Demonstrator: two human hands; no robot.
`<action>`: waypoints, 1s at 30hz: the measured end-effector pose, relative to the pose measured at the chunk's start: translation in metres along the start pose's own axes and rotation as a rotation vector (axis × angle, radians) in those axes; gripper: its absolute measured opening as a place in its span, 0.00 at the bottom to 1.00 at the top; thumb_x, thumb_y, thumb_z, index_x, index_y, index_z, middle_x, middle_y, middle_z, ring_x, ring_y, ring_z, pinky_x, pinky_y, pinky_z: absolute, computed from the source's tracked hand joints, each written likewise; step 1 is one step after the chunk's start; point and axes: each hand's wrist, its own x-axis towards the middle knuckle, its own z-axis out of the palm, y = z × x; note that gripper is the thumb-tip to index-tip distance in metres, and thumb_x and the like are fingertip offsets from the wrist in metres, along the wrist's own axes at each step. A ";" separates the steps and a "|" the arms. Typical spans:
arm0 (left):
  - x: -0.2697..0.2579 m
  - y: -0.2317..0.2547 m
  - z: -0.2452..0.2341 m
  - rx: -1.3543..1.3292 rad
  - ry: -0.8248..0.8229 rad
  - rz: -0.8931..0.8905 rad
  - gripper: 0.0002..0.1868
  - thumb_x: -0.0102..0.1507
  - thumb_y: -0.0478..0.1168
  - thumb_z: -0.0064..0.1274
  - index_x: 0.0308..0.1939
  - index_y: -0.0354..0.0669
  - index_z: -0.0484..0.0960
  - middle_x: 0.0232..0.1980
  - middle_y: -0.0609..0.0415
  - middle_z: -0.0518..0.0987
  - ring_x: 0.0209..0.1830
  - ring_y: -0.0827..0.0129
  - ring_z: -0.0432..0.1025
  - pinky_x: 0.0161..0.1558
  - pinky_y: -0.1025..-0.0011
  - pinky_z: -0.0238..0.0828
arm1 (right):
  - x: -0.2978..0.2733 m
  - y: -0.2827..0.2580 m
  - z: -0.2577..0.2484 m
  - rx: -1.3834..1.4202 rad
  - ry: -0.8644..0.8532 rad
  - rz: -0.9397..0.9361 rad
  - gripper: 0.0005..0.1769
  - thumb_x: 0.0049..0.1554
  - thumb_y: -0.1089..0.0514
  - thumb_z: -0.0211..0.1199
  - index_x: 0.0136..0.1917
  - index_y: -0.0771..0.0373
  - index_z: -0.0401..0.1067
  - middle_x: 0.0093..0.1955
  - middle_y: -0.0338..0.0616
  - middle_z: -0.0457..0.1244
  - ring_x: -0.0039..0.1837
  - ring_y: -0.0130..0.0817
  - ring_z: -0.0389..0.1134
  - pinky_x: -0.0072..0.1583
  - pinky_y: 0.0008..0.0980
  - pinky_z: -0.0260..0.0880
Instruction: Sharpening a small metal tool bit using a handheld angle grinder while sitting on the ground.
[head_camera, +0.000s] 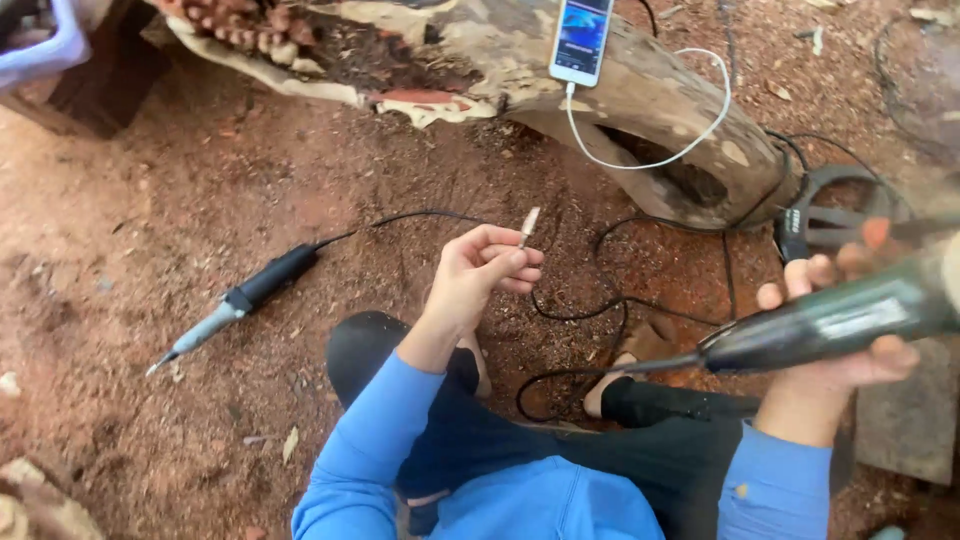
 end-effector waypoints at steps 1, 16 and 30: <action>0.002 0.006 0.004 -0.004 -0.014 0.004 0.12 0.64 0.27 0.54 0.52 0.28 0.77 0.44 0.37 0.85 0.36 0.61 0.81 0.36 0.73 0.83 | -0.011 0.003 -0.007 -0.012 -0.003 -0.008 0.44 0.53 0.52 0.72 0.80 0.66 0.67 0.70 0.57 0.69 0.62 0.43 0.70 0.62 0.47 0.70; 0.050 0.015 0.026 -0.089 -0.147 0.167 0.10 0.60 0.24 0.60 0.45 0.32 0.86 0.33 0.47 0.83 0.26 0.70 0.75 0.29 0.76 0.77 | -0.049 -0.034 -0.091 0.014 0.092 -0.221 0.51 0.55 0.46 0.78 0.85 0.58 0.61 0.76 0.61 0.66 0.73 0.52 0.71 0.69 0.53 0.80; 0.054 0.014 0.006 -0.137 0.190 0.050 0.09 0.65 0.29 0.55 0.48 0.40 0.79 0.38 0.47 0.83 0.30 0.68 0.78 0.30 0.75 0.78 | -0.045 -0.018 -0.062 0.338 0.445 -0.333 0.49 0.52 0.43 0.72 0.79 0.64 0.57 0.64 0.66 0.63 0.52 0.46 0.70 0.56 0.42 0.72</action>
